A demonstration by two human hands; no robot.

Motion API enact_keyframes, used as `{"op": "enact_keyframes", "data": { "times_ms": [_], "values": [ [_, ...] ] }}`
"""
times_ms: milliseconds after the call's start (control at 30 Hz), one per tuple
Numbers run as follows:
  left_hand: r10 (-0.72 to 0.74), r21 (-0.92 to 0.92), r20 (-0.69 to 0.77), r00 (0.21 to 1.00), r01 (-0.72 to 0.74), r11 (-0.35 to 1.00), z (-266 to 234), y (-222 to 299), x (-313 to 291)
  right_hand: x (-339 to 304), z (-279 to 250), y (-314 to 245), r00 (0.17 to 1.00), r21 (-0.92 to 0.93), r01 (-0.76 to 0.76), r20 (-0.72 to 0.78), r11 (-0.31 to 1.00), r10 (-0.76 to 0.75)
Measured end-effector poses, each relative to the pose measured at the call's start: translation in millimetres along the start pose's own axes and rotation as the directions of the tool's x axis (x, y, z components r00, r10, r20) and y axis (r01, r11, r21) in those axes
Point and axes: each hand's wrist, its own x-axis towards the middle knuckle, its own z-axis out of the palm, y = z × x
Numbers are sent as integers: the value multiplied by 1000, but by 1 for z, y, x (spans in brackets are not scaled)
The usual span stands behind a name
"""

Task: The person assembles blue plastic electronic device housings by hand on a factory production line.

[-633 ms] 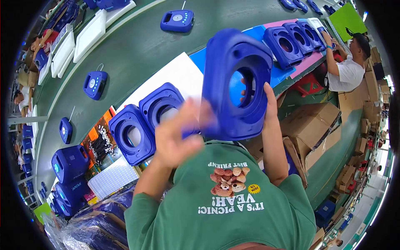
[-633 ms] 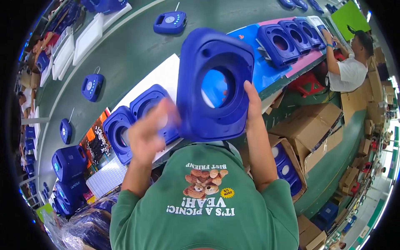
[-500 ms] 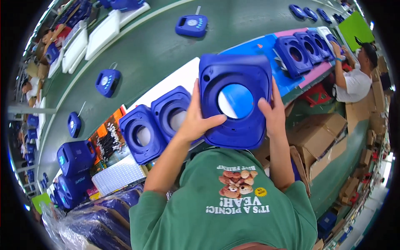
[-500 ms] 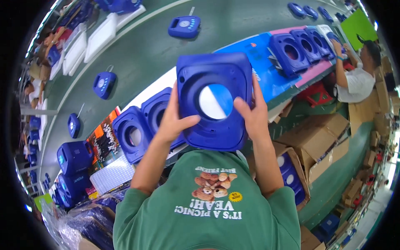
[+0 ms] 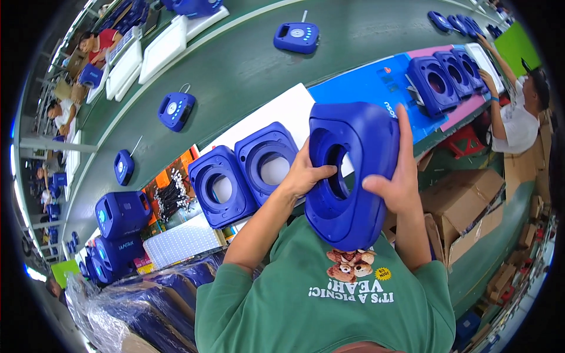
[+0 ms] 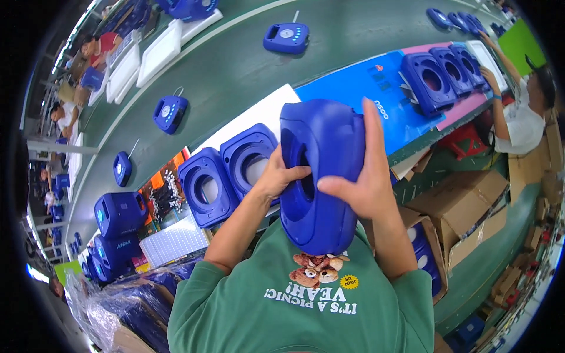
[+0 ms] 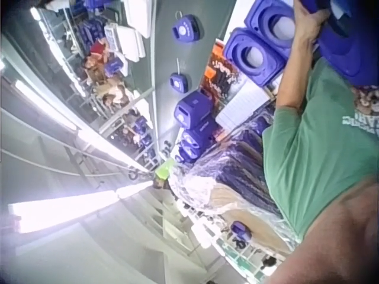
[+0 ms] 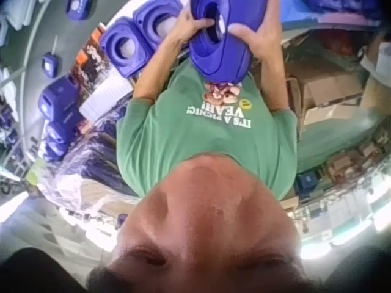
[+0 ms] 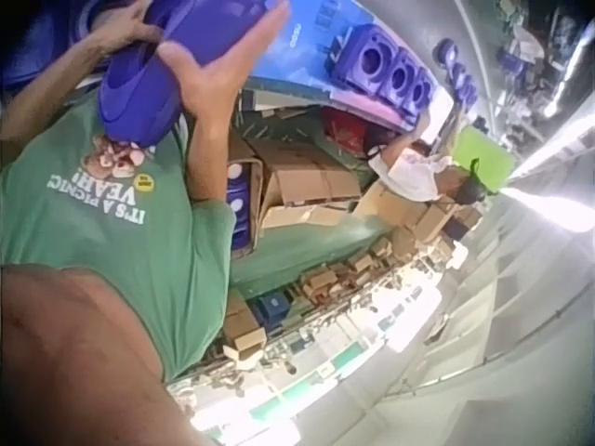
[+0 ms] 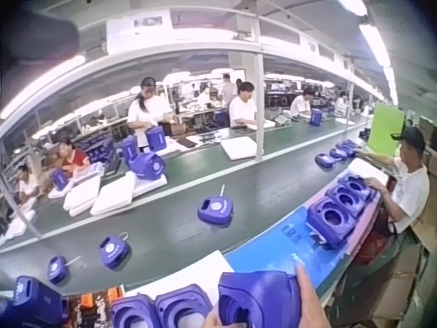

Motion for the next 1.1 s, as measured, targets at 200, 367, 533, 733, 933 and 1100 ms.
{"op": "enact_keyframes", "data": {
  "times_ms": [200, 367, 533, 733, 933, 1100],
  "values": [
    [-9, -9, 59, 998, 10, 1000, -4, -7, 6, 51, -9, -12, 955, 210, -296, 54, 932, 291],
    [55, 45, 29, 998, -56, 997, 1, 0, 2, 62, -17, -5, 922, 160, -379, 145, 911, 358],
    [126, 101, -11, 992, -125, 987, 1, 7, -7, 68, -17, -31, 913, 43, -385, 165, 922, 373],
    [140, 6, -143, 980, -140, 990, -7, 15, -6, 42, -11, 29, 928, 421, -335, -10, 843, 373],
    [859, 760, 62, 508, -582, 289, -19, 46, -1, -17, 19, 65, 823, 652, -563, 497, 508, 275],
    [698, 538, 671, 250, -812, -226, -7, 77, -5, -35, 43, 59, 697, 734, -665, 543, 138, 469]
  ]
}}
